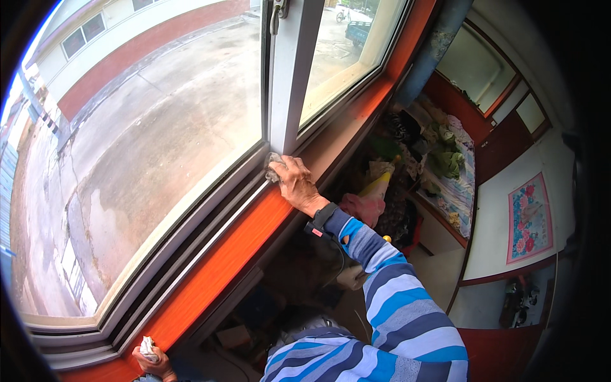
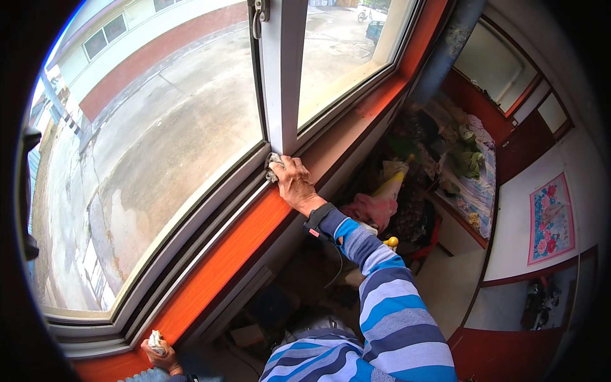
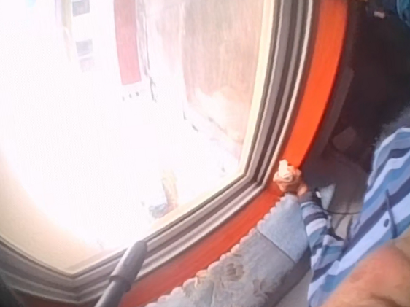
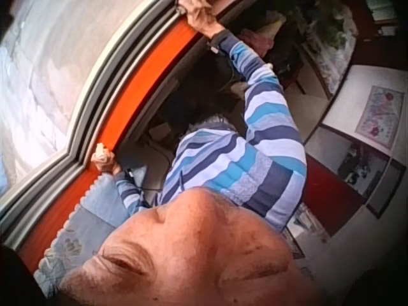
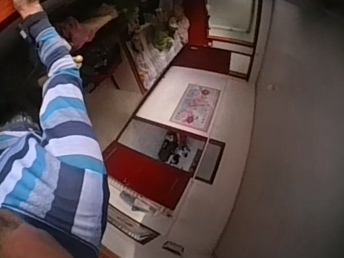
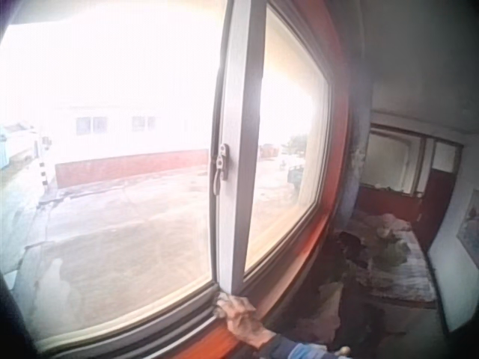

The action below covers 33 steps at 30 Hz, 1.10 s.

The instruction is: The person wipes the window frame and glass with a cloth. They move along the sill and frame, wiping different sections and occasionally adjusting the cloth.

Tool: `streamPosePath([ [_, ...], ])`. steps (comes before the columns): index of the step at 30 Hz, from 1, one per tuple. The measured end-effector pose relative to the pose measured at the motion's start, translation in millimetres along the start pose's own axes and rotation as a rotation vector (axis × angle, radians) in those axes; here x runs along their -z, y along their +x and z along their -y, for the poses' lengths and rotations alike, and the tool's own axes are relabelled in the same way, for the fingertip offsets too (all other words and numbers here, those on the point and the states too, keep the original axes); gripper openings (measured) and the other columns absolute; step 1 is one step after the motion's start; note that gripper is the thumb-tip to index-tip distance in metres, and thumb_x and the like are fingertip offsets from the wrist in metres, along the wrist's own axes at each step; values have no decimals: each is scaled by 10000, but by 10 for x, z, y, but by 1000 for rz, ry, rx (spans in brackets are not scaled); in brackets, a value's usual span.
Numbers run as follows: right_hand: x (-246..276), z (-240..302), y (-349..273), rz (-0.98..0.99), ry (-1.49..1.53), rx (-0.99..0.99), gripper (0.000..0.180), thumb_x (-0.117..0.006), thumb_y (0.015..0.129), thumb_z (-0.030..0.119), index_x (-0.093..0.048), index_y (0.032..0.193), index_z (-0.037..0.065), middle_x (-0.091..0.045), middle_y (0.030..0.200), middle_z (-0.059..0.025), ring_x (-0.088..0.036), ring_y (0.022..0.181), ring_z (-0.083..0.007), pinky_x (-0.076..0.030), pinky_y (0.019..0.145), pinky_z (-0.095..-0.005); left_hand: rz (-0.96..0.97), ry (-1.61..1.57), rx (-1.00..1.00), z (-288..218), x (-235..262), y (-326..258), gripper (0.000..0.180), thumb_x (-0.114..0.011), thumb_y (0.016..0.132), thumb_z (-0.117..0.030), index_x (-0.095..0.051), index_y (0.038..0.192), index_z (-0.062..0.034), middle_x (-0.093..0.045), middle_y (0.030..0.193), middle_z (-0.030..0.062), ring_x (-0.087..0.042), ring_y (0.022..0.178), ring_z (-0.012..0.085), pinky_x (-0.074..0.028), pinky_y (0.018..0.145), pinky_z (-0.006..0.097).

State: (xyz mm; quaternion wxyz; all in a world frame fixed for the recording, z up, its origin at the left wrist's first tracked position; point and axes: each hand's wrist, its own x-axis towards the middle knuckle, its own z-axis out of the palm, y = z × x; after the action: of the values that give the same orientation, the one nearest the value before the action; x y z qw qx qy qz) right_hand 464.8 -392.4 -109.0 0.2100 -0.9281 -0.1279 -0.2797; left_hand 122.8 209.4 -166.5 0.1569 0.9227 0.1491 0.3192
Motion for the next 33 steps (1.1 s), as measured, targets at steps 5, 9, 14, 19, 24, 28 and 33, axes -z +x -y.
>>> streamPosePath([
  [5,80,-7,-62,36,30,-140,430,-693,827,-19,-716,1250,58,-667,1261,-213,-637,1166,-431,-552,1008,-488,-14,-16,25,-69,-6,17,304,-631,868,-209,-564,1096,-19,-638,930,210,-651,846,441,-535,783,500],
  [9,117,26,-159,-11,35,-115,395,-687,835,-12,-715,1223,51,-669,1237,-211,-638,1139,-433,-547,991,-500,-12,-52,24,-60,-18,13,303,-626,869,-205,-563,1099,-19,-642,926,212,-651,848,446,-536,789,502],
  [14,16,180,-332,-15,50,-23,379,-675,830,-18,-733,1196,64,-670,1283,-186,-631,1159,-412,-531,1029,-486,7,20,20,-9,-40,24,313,-628,862,-205,-562,1106,-21,-641,931,216,-654,858,455,-535,802,510],
  [19,-119,224,-407,-57,-17,-40,373,-688,825,9,-732,1190,73,-667,1272,-169,-615,1172,-395,-516,1031,-490,17,-24,34,-16,-47,40,318,-636,864,-213,-557,1102,-18,-622,926,225,-646,863,468,-525,790,521],
  [24,-205,186,-415,-88,-54,-29,358,-709,817,37,-731,1171,82,-659,1246,-153,-611,1142,-389,-518,1006,-494,19,-46,20,-54,-52,64,299,-635,872,-190,-547,1093,-9,-600,927,228,-631,857,482,-521,778,524],
  [28,-256,168,-429,-117,-82,-15,331,-724,818,61,-733,1148,93,-658,1233,-141,-611,1114,-378,-510,971,-497,38,2,-7,-74,-36,101,281,-653,883,-160,-535,1088,-9,-580,926,220,-614,842,479,-520,778,517],
  [33,-280,155,-435,-171,-71,-2,309,-727,823,80,-723,1131,101,-654,1221,-131,-614,1102,-366,-500,960,-497,142,-8,128,-257,55,266,282,-683,855,-96,-540,1085,-15,-600,890,194,-657,825,388,-545,774,465],
])
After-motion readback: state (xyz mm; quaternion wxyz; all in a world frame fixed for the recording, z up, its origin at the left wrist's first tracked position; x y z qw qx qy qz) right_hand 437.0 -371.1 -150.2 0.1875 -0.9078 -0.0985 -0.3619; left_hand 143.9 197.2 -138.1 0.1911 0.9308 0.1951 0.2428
